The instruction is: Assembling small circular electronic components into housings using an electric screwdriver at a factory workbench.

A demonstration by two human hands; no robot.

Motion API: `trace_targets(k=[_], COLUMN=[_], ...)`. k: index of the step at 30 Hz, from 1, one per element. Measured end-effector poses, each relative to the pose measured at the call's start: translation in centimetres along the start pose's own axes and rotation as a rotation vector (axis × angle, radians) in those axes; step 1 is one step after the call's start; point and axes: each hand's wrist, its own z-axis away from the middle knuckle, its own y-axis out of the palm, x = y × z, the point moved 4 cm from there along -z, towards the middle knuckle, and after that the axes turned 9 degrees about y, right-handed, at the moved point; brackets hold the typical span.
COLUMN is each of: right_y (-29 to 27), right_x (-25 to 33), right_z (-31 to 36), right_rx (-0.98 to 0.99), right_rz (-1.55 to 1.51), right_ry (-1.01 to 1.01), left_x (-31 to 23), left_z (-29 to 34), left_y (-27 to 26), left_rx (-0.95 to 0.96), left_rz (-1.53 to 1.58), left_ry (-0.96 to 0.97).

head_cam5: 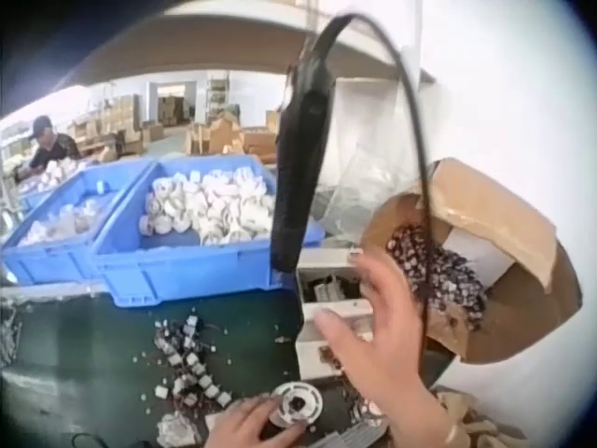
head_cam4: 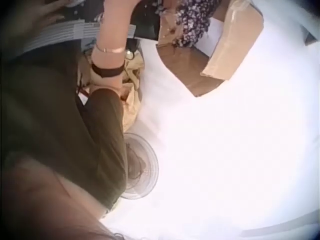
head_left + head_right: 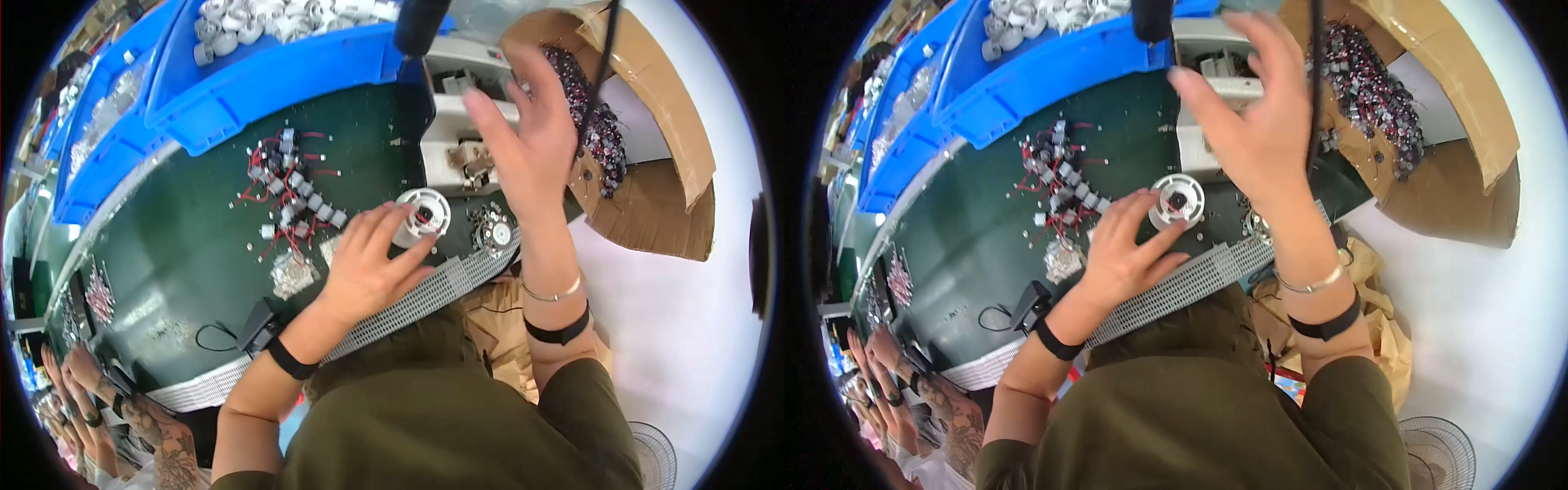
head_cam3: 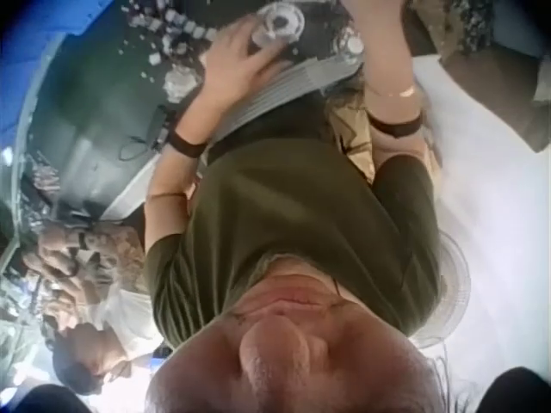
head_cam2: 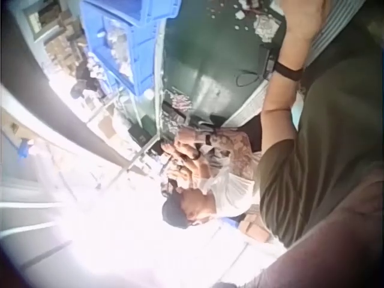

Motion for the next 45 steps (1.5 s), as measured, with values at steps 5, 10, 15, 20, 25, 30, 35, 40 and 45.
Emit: trace_targets(k=[5, 10, 15, 20, 25, 30, 35, 40, 45], right_y=[5.3, 6.6, 6.9, -0.9, -2.8, -3.9, -3.3, -2.9, -2.7], right_x=[3.3, 3.7, 4.0, 3.0, -0.9, -5.0, -5.8, -6.2, -5.7], right_z=[-8.3, -11.5, -11.5, -6.9, -1.6, -0.4, 0.0, 0.2, 0.5], right_rx=[-0.061, 0.566, 0.632, 0.316, 0.018, 0.13, 0.109, 0.105, 0.092], right_rz=[-0.218, -0.943, -0.997, -0.983, -0.707, -0.877, -0.9, -0.843, -0.886], right_ry=[0.044, 0.492, 0.238, 0.384, 0.441, 0.266, 0.265, 0.251, 0.298], left_x=[1.0, 0.7, 1.2, 1.6, 2.1, 1.8, 1.7, 1.7, 1.8], left_z=[-0.8, -1.1, -1.0, -1.3, -0.9, -1.2, -0.9, -0.9, -1.0], left_y=[1.1, 1.4, 1.6, 1.2, 1.2, 1.5, 1.6, 1.6, 1.7], left_rx=[0.009, -0.024, -0.017, -0.035, -0.05, -0.009, -0.011, -0.018, -0.024], left_rz=[-0.031, 0.051, 0.101, 0.123, 0.145, 0.148, 0.147, 0.154, 0.152], left_ry=[-0.017, -0.031, -0.081, -0.069, -0.091, -0.09, -0.097, -0.096, -0.092])
